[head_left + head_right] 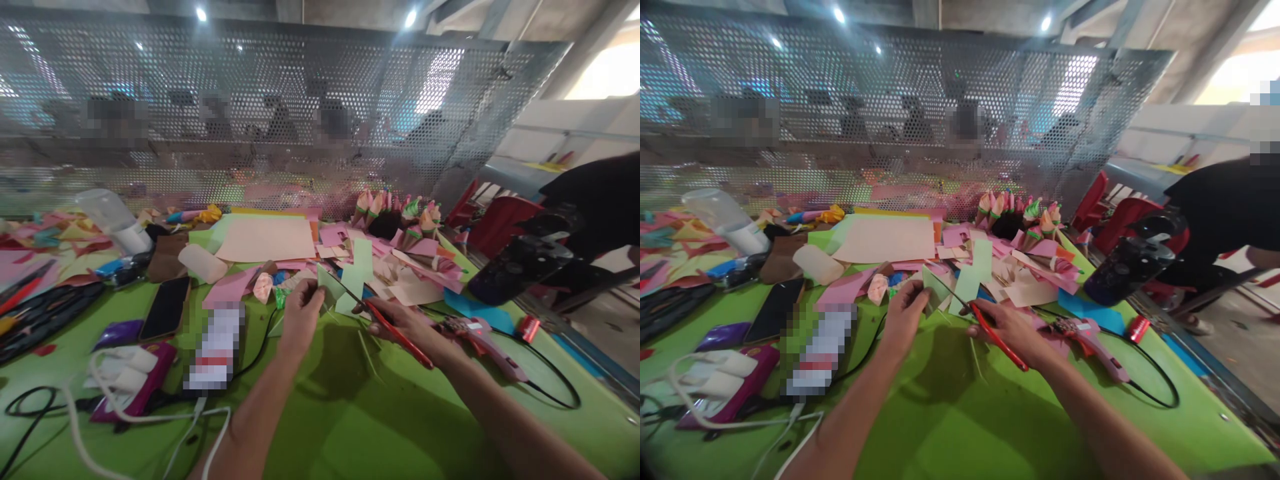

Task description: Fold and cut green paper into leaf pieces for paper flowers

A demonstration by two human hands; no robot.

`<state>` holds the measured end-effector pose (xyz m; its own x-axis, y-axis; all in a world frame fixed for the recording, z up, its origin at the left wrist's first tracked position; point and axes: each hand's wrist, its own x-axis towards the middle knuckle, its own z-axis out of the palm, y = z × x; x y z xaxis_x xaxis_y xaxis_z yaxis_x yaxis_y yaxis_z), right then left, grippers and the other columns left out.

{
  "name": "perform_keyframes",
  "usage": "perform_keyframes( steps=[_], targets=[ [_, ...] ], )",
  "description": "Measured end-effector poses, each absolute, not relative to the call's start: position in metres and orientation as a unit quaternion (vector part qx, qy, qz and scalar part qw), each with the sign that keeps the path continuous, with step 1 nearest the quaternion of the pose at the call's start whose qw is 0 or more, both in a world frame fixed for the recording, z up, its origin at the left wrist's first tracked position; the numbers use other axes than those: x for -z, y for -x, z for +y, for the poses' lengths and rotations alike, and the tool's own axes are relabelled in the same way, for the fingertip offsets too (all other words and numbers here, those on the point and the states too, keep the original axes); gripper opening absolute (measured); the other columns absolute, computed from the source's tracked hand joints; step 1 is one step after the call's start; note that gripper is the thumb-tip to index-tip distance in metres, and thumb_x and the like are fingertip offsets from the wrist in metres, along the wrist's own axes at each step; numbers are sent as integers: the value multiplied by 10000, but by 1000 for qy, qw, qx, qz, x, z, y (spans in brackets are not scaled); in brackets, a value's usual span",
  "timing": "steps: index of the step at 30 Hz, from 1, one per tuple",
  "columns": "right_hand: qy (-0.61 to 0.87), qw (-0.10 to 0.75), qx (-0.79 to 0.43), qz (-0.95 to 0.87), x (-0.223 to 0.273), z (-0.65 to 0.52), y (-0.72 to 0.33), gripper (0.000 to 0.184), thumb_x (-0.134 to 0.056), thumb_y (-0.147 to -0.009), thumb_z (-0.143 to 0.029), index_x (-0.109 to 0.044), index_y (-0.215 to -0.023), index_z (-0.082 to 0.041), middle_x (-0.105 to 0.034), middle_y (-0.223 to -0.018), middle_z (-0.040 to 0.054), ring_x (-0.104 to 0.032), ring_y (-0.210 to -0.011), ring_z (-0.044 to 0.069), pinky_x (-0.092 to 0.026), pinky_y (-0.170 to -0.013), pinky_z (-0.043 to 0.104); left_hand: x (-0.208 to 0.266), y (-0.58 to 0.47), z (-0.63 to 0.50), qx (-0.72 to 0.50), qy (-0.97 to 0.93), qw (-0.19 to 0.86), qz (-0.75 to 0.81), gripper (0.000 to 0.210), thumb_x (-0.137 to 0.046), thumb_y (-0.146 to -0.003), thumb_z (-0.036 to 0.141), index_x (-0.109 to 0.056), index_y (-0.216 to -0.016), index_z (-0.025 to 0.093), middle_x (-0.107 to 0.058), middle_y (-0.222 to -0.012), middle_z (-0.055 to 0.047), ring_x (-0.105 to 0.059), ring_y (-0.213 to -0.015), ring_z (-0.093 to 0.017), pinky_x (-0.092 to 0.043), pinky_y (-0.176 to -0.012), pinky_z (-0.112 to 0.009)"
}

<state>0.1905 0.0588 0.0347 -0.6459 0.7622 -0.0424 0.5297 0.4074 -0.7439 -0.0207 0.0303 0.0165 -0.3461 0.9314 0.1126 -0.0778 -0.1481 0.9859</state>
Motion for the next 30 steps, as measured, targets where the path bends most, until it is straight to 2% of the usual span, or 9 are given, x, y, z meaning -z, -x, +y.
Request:
perform_keyframes(
  steps=[6, 13, 19, 30],
  targets=[
    [399, 155, -381, -820, -30, 60, -191, 500, -537, -862, -601, -651, -1181, -233, -694, -935, 41, -623, -808, 224, -463, -704, 311, -17, 21, 29, -638, -409, 396, 518, 158, -631, -724, 331, -591, -683, 184, -466, -585, 47, -398, -559, -101, -307, -514, -224],
    [405, 170, -398, -805, -25, 62, -191, 491, -568, -842, -595, -675, -1153, -231, -690, -921, 39, -613, -771, 209, -457, -638, 277, -15, 22, 30, -638, -408, 402, 514, 151, -628, -730, 316, -589, -673, 181, -476, -583, 42, -411, -562, -103, -316, -520, -222],
    [413, 176, -399, -799, -24, 62, -189, 477, -585, -830, -589, -698, -1104, -215, -654, -771, 18, -562, -655, 171, -403, -565, 248, -13, 22, 30, -642, -402, 410, 508, 137, -620, -728, 304, -591, -676, 181, -486, -590, 43, -428, -579, -105, -334, -542, -224],
    [419, 183, -389, -800, -18, 63, -189, 549, -578, -802, -653, -711, -1081, -200, -640, -747, 20, -552, -658, 185, -401, -599, 274, -14, 21, 31, -658, -376, 431, 490, 148, -639, -703, 300, -582, -638, 181, -492, -578, 42, -432, -572, -103, -328, -534, -222]
  ],
)
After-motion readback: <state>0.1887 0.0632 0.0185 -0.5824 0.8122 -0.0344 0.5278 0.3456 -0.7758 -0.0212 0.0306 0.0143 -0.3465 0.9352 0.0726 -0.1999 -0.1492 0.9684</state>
